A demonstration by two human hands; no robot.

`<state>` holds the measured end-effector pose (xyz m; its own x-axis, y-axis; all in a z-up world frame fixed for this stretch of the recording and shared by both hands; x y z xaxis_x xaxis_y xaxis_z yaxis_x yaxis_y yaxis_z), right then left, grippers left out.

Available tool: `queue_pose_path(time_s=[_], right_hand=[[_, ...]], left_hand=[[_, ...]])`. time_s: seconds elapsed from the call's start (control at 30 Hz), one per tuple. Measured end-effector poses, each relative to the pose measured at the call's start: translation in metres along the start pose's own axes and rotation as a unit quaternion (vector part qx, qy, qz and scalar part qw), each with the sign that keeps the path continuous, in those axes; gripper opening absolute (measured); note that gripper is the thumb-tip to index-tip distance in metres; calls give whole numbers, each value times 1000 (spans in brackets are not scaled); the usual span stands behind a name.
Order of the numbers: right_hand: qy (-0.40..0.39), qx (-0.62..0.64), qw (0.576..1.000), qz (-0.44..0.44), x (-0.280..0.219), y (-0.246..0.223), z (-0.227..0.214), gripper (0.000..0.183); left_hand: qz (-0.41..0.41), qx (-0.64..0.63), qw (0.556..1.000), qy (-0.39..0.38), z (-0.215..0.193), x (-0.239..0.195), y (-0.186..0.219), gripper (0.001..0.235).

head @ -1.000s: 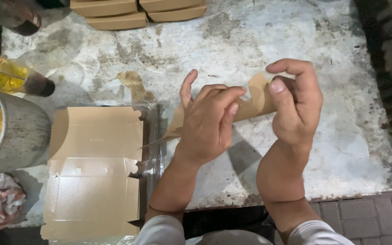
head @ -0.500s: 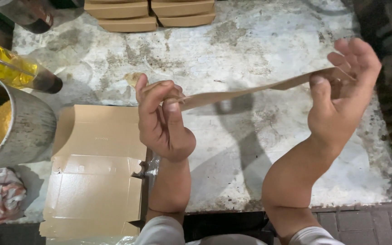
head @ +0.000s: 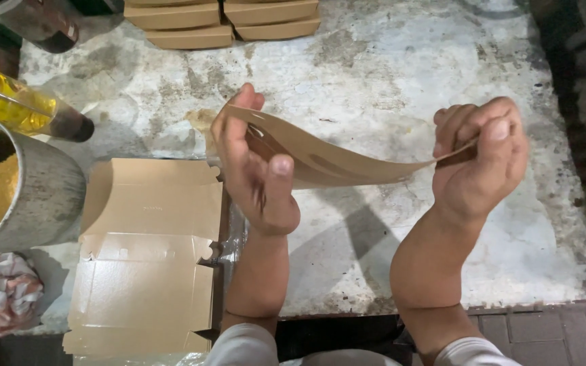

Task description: The person assembles flat cardboard boxes by folding and interlocking tabs to form rectangular containers. They handle multiple boxes one at a time, folding sides and securing tabs, then place finished boxes into a stack.

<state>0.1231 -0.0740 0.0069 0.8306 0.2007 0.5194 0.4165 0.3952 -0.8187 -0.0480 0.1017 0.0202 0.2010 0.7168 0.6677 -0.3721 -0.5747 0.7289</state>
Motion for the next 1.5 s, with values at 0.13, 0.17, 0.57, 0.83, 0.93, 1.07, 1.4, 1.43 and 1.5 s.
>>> queue_pose_path(time_s=[0.13, 0.17, 0.57, 0.83, 0.93, 1.07, 1.4, 1.43, 1.5], right_hand=[[-97, 13, 977, -188, 4, -15, 0, 22], [-169, 36, 945, -278, -2, -34, 8, 19], [-210, -199, 900, -326, -94, 37, -19, 47], [-283, -407, 867, -53, -200, 69, -94, 46], [-130, -415, 895, 96, -220, 71, -135, 49], [-132, -508, 845, 102, -228, 73, -138, 42], [-165, -576, 793, 114, -217, 92, -123, 30], [-164, -578, 791, 116, -218, 94, -123, 30], [-154, -547, 814, 117, -220, 95, -124, 28]], left_hand=[[-2, -130, 991, 6, 4, 2, -8, 58], [13, -184, 983, 10, 1, 2, -8, 50], [98, -47, 986, -125, -47, -85, -48, 30], [-81, 245, 943, -213, -108, -197, -70, 57], [-149, 261, 939, -169, -131, -209, -58, 59], [-84, 397, 896, -182, -135, -218, -57, 56], [-54, 484, 846, -216, -120, -217, -62, 41], [-55, 482, 847, -218, -119, -218, -61, 41], [-70, 471, 850, -225, -118, -218, -61, 39]])
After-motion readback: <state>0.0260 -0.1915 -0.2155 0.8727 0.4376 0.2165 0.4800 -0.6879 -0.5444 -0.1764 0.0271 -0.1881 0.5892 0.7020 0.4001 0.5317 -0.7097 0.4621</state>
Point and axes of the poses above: each hand's wrist, its own x-axis towards the middle knuckle, its own z-axis out of the palm, y = z × x, the point moved 6 cm from there along x, towards the middle knuckle, and after that the axes turned 6 degrees about y, right-handed, at the moved point
